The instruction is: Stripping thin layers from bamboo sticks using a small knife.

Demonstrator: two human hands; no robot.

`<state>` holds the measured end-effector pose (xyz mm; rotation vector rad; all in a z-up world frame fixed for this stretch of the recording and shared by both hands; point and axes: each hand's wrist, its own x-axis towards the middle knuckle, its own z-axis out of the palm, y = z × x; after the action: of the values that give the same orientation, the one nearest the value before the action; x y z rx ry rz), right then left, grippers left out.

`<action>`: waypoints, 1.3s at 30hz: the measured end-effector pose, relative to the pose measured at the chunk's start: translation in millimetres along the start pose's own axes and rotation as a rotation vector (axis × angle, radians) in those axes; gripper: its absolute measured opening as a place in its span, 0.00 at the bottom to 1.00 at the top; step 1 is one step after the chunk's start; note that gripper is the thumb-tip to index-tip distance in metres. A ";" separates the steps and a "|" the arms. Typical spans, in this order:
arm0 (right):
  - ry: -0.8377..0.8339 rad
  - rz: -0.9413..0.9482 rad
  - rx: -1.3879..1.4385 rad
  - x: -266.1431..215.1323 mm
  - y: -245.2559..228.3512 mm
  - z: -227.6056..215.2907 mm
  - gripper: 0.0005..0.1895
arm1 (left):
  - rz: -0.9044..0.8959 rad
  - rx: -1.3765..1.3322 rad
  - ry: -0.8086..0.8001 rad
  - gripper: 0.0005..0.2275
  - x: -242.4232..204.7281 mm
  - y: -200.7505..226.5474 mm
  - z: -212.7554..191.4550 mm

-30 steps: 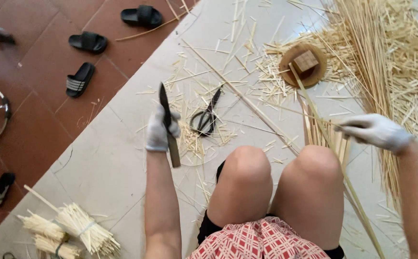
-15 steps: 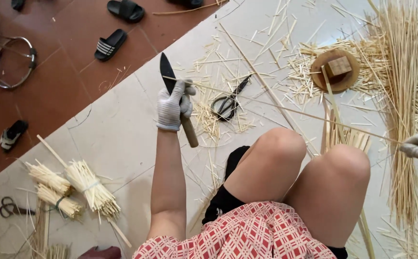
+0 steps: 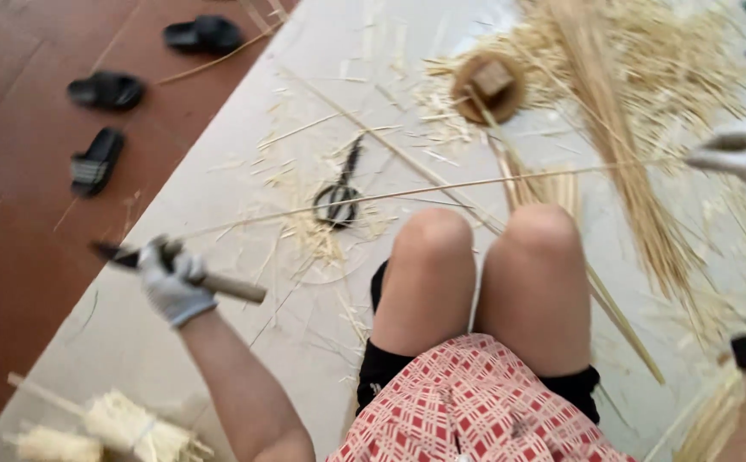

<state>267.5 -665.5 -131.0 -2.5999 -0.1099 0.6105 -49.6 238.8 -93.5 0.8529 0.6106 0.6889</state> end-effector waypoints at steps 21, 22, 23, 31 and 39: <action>0.722 -0.939 0.412 -211.8 -411.9 7.5 0.07 | -0.693 -0.002 -0.779 0.34 -136.4 -77.8 150.4; 0.718 -0.949 0.412 -198.3 -419.7 9.1 0.07 | -0.685 -0.005 -0.775 0.34 -158.2 -61.0 181.7; 0.670 -1.166 0.222 -185.5 -428.0 11.8 0.07 | -0.656 0.098 -0.777 0.29 -180.9 -43.0 211.4; 0.374 -1.158 0.216 -167.8 -431.1 49.3 0.17 | -0.439 0.333 -1.233 0.32 -225.0 -9.4 247.7; 0.221 -1.114 0.355 -167.0 -432.5 51.1 0.14 | -0.231 0.559 -1.305 0.28 -233.6 -4.4 251.4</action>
<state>107.0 -289.3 93.3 -1.8295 -1.1468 -0.0730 -14.4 -54.6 81.1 1.4854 -0.3194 -0.3436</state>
